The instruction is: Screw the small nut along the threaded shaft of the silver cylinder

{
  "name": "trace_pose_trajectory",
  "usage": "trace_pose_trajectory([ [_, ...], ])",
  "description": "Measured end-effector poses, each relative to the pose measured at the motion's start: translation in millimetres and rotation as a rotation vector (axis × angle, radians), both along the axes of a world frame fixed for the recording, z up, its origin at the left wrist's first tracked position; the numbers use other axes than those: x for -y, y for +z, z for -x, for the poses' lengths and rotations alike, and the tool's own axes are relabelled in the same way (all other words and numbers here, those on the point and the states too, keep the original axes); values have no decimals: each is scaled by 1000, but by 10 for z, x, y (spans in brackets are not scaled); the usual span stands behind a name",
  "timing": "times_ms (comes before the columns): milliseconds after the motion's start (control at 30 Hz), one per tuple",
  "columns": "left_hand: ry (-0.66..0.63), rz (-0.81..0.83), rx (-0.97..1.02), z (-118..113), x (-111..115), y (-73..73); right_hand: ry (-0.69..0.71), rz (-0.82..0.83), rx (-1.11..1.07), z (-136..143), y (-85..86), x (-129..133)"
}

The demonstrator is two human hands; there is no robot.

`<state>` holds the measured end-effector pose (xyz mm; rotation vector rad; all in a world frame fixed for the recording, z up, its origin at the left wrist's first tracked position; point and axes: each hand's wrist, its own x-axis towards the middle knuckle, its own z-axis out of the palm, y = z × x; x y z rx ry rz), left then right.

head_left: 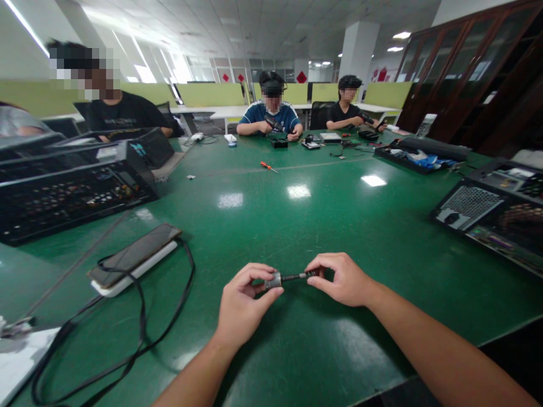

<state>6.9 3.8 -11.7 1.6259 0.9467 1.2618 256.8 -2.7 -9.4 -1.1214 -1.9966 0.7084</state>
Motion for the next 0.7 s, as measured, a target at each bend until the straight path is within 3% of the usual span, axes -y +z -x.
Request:
trace_pose_trajectory([
  [700,7,-4,-1,-11,8,22,6,-14,13,-33,20,-7],
])
